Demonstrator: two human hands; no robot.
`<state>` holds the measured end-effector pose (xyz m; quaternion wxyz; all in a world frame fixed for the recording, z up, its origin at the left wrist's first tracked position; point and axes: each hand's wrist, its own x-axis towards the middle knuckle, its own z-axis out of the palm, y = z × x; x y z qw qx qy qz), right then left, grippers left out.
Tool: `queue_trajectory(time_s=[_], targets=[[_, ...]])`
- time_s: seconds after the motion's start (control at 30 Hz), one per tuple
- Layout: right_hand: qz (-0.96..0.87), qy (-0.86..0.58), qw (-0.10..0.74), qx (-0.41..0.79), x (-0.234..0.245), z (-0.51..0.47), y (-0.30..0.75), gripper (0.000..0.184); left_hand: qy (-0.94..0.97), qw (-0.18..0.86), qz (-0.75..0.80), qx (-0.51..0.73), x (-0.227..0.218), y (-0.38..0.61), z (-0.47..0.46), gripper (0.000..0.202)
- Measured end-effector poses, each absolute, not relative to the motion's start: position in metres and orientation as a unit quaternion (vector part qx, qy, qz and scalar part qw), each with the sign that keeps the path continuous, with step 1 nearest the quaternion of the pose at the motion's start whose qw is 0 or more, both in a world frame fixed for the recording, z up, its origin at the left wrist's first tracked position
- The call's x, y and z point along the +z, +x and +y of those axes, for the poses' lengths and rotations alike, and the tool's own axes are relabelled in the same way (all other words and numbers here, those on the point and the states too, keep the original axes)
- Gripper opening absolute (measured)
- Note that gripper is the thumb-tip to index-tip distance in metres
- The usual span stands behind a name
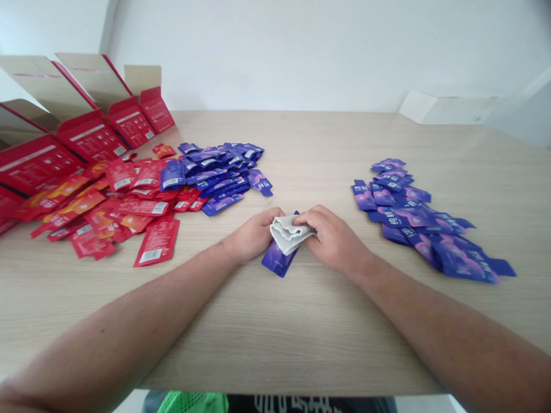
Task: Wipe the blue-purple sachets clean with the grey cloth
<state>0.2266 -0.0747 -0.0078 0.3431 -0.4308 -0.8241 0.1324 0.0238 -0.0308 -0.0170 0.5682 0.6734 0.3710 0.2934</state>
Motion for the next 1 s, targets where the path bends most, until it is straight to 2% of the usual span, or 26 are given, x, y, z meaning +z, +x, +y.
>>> queue_trajectory(time_s=[0.07,0.23,0.43,0.63,0.83,1.0], targets=[[-0.818,-0.441,0.345,0.131,-0.007,-0.077,0.225,0.036,0.68,0.561,0.372,0.293,-0.018,0.024,-0.03,0.015],[-0.876,-0.364,0.283,0.142,-0.005,-0.086,0.218,0.029,0.682,0.548,0.381,0.298,-0.018,0.027,-0.028,0.019],[-0.843,-0.418,0.317,0.117,-0.004,-0.084,0.219,0.036,0.664,0.563,0.381,0.311,-0.016,0.029,-0.028,0.024],[-0.904,-0.332,0.239,0.126,-0.004,-0.094,0.211,0.029,0.689,0.486,0.421,0.335,-0.014,0.029,-0.026,0.018],[-0.864,-0.392,0.294,0.115,-0.006,-0.09,0.214,0.031,0.653,0.519,0.441,0.331,-0.016,0.03,-0.025,0.016],[-0.904,-0.32,0.249,0.139,-0.004,-0.093,0.212,0.028,0.677,0.487,0.435,0.338,-0.015,0.029,-0.027,0.02]])
